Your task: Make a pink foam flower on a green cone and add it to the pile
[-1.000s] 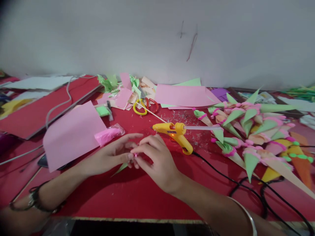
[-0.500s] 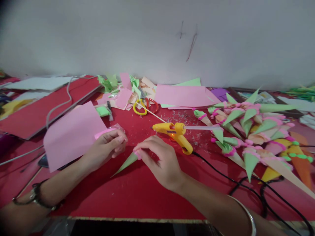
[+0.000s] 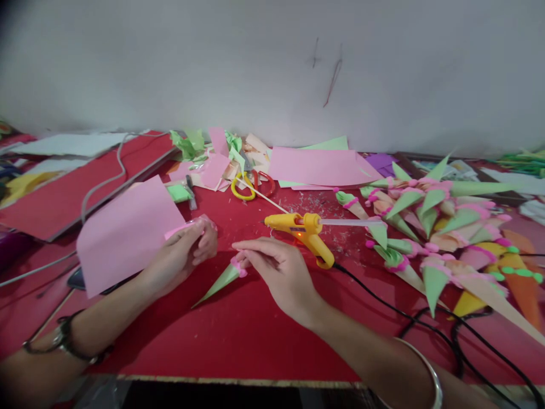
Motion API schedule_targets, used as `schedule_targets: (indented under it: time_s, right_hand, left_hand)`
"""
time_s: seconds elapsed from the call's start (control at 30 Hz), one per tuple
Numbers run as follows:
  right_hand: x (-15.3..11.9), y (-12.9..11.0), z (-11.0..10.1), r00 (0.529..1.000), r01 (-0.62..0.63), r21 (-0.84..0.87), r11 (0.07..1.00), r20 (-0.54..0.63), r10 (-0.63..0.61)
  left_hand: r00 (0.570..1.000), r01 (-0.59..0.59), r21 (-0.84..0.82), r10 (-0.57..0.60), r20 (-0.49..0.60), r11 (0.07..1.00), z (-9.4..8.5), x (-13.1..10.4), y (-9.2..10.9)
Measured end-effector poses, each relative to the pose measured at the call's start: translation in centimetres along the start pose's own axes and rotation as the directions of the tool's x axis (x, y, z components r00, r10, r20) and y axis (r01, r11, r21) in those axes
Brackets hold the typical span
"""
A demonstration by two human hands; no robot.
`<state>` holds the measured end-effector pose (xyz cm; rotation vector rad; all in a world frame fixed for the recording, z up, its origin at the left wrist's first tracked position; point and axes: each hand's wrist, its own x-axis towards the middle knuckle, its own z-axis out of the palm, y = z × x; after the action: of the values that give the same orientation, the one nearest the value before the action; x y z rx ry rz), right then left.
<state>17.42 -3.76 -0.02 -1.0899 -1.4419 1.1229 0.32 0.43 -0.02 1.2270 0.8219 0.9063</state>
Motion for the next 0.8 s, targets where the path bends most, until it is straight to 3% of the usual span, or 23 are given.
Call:
schedule_targets:
  time_s: [0.43,0.57,0.7,0.8]
  right_hand:
    - [-0.12,-0.16,0.04,0.996,-0.082,0.144,0.986,0.04,0.077]
    - [-0.29,-0.2,-0.16,0.991,-0.112,0.105,0.988,0.083,0.104]
    - [-0.19,-0.32,-0.11,0.996,-0.06,0.03,0.998,0.066,0.058]
    - [-0.14,-0.31,-0.03,0.993,-0.053,0.073,0.996,0.106,0.045]
  left_hand:
    - [0.999,-0.032,0.0,0.032,0.021,0.999,-0.44,0.07,-0.58]
    - [0.998,-0.025,0.019,0.024,0.058,1.0,-0.52,0.06,-0.58]
    - [0.999,-0.031,0.042,0.03,0.028,0.999,-0.52,0.05,-0.44]
    - [0.999,-0.032,0.044,0.031,0.017,0.999,-0.48,0.06,-0.35]
